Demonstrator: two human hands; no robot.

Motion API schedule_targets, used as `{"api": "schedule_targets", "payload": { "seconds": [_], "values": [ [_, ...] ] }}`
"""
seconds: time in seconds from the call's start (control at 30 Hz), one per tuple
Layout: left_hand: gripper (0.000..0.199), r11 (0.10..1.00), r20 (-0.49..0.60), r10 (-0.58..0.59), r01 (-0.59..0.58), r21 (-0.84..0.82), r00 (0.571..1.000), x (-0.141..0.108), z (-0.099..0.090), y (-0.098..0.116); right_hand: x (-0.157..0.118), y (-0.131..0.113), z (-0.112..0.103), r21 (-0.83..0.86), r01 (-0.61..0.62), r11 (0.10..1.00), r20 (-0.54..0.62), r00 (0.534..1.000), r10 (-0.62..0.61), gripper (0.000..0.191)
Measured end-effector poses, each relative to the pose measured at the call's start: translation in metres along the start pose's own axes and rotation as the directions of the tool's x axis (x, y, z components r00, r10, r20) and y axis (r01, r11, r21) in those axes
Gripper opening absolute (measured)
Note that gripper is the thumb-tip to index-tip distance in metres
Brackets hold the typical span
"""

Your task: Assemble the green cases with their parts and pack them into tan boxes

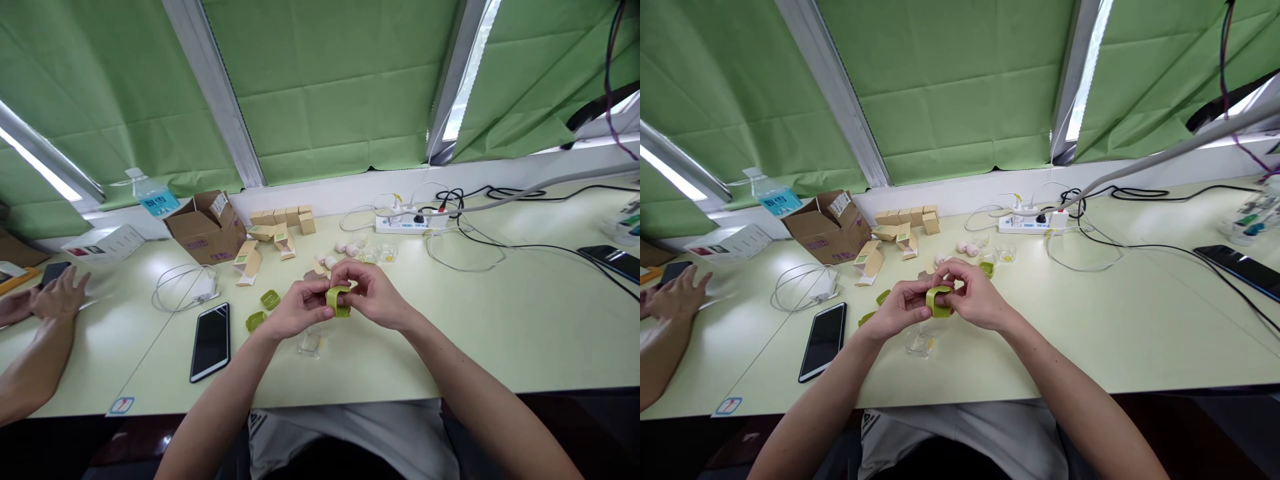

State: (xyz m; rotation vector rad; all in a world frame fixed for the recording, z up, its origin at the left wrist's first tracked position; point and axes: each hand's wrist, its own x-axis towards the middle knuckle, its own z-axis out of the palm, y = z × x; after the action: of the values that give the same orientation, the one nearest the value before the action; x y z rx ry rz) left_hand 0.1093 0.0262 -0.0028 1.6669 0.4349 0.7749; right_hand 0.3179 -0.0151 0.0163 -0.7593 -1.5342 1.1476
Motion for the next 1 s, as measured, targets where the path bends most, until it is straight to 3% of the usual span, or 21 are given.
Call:
{"api": "schedule_targets", "payload": {
  "seconds": [0.57, 0.63, 0.7, 0.8, 0.87, 0.9, 0.93, 1.0],
  "values": [
    [0.051, 0.996, 0.029, 0.056, -0.054, -0.072, 0.998, -0.001, -0.003, 0.002, 0.004, 0.009, -0.002, 0.046, 0.073, 0.996, 0.016, 0.997, -0.074, 0.017],
    [0.052, 0.991, -0.035, 0.083, -0.087, -0.106, 0.996, -0.001, -0.005, 0.004, 0.005, 0.004, -0.010, 0.101, 0.097, 0.990, 0.013, 0.995, -0.099, 0.032],
    [0.055, 0.975, -0.183, 0.134, -0.163, -0.153, 0.974, 0.000, -0.010, 0.006, 0.006, 0.000, -0.021, 0.118, 0.142, 0.983, -0.076, 0.988, -0.134, 0.048],
    [0.053, 0.935, -0.431, 0.176, -0.287, -0.208, 0.885, 0.003, -0.022, 0.007, 0.011, 0.003, -0.039, -0.058, 0.191, 0.980, -0.367, 0.909, -0.199, 0.038],
    [0.051, 0.919, -0.527, 0.171, -0.328, -0.220, 0.832, 0.005, -0.030, 0.006, 0.017, 0.013, -0.048, -0.267, 0.097, 0.959, -0.474, 0.853, -0.218, 0.024],
    [0.050, 0.915, -0.553, 0.163, -0.334, -0.224, 0.817, 0.007, -0.034, 0.004, 0.021, 0.019, -0.050, -0.390, 0.010, 0.921, -0.473, 0.856, -0.210, 0.018],
    [0.050, 0.913, -0.569, 0.156, -0.337, -0.229, 0.808, 0.007, -0.037, 0.002, 0.027, 0.025, -0.052, -0.525, -0.074, 0.848, -0.418, 0.890, -0.181, 0.016],
    [0.050, 0.912, -0.578, 0.142, -0.334, -0.240, 0.804, 0.009, -0.042, -0.003, 0.041, 0.037, -0.051, -0.791, -0.183, 0.584, -0.267, 0.962, -0.061, 0.026]
  ]
}}
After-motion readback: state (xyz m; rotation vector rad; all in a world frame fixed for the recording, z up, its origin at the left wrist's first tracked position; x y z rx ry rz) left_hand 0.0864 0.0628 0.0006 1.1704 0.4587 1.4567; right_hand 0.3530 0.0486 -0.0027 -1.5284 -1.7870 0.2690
